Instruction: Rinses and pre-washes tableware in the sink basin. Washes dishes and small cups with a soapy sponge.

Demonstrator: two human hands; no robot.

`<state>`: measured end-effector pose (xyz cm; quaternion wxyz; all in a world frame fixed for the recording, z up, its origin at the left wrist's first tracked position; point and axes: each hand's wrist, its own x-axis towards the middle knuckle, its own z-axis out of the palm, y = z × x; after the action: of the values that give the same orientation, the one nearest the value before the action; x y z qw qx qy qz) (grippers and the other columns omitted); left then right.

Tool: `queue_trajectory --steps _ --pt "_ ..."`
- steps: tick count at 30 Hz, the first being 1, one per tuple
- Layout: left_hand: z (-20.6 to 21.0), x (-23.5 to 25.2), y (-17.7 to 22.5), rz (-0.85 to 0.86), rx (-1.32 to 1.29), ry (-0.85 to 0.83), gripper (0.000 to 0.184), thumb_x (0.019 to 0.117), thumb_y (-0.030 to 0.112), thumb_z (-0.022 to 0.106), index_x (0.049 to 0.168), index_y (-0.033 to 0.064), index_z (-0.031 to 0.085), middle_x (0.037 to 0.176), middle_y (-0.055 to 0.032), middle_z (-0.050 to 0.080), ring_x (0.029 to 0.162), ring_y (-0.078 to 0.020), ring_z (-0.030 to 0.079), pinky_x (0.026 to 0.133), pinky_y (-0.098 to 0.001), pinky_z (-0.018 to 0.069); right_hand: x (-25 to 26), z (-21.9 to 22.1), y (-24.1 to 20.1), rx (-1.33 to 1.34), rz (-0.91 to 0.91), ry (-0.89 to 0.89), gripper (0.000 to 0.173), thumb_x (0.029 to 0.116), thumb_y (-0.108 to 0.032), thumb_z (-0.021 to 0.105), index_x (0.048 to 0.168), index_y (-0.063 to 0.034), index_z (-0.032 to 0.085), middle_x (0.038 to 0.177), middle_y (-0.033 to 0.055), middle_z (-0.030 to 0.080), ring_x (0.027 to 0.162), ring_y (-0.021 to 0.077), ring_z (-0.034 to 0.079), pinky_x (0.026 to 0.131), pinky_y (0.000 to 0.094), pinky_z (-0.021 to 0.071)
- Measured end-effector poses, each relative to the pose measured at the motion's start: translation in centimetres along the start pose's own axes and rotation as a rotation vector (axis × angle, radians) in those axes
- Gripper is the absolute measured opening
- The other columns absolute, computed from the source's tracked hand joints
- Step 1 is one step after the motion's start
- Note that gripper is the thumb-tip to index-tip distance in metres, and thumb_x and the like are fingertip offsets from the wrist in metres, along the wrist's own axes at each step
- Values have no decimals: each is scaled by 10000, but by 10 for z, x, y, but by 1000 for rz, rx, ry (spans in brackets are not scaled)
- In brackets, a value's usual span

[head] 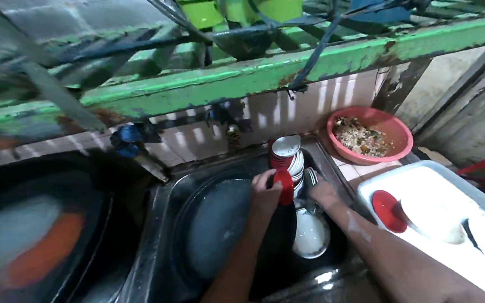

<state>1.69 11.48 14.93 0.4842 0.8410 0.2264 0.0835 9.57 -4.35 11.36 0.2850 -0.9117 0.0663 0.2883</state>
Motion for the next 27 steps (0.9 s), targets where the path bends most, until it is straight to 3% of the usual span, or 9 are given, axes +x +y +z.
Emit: queue_trajectory --steps 2,5,7,13,16,19,22,24,27 --pt "-12 -13 -14 -86 39 0 369 987 180 652 1346 97 638 1379 -174 581 1235 -314 585 1016 -500 495 -15 -12 -2 -51 -13 20 773 918 -290 694 1605 -199 352 1303 246 650 1186 437 640 965 648 505" --pt "-25 -36 -33 -137 43 16 371 993 180 635 1351 82 633 1397 -190 565 1272 -330 559 1047 -517 470 -32 -37 -2 -134 -67 35 573 922 -244 701 1427 -31 533 1283 274 639 1191 450 625 970 661 492" --pt "-32 -52 -39 -173 -5 19 369 993 157 621 1350 65 629 1402 -193 568 1281 -324 557 1049 -504 473 -37 -51 -1 -160 -134 44 481 928 -217 704 1345 -2 599 1275 287 639 1197 460 620 973 678 483" --pt "-38 -88 -56 -229 -171 74 357 964 143 631 1312 64 645 1347 -198 597 1204 -322 608 968 -517 534 -74 -93 -8 -324 -328 60 385 935 -183 672 1314 -117 664 1246 242 673 1190 441 629 956 686 484" --pt "-39 -103 -53 -284 -166 127 365 972 153 641 1331 85 641 1372 -187 585 1216 -318 606 975 -522 532 -92 -136 4 -220 -438 131 390 922 -126 676 1311 -131 677 1202 256 682 1148 467 634 927 709 475" --pt "-39 -123 -52 -295 -195 157 353 994 132 621 1339 57 623 1328 -204 600 1175 -318 617 941 -511 540 -122 -201 25 32 -536 208 388 920 -28 683 1300 -105 679 1137 252 693 1022 434 663 864 664 502" --pt "-38 -143 -56 -325 -235 208 360 1001 117 600 1351 34 604 1289 -210 621 1124 -307 642 915 -501 552 -151 -265 48 93 -543 280 406 923 41 636 1294 -118 673 1108 212 691 924 355 663 802 593 519" --pt "-33 -155 -60 -346 -255 234 358 1004 113 578 1348 16 594 1261 -212 629 1102 -301 644 904 -493 550 -158 -294 72 17 -578 335 366 921 57 637 1246 -102 696 1097 222 691 944 377 657 815 626 500" --pt "-19 -171 -63 -411 -279 256 343 1012 138 574 1338 38 607 1234 -203 648 1072 -309 658 858 -507 564 -136 -310 121 -134 -720 440 342 857 48 692 1111 -166 775 979 185 736 905 397 692 753 698 502"
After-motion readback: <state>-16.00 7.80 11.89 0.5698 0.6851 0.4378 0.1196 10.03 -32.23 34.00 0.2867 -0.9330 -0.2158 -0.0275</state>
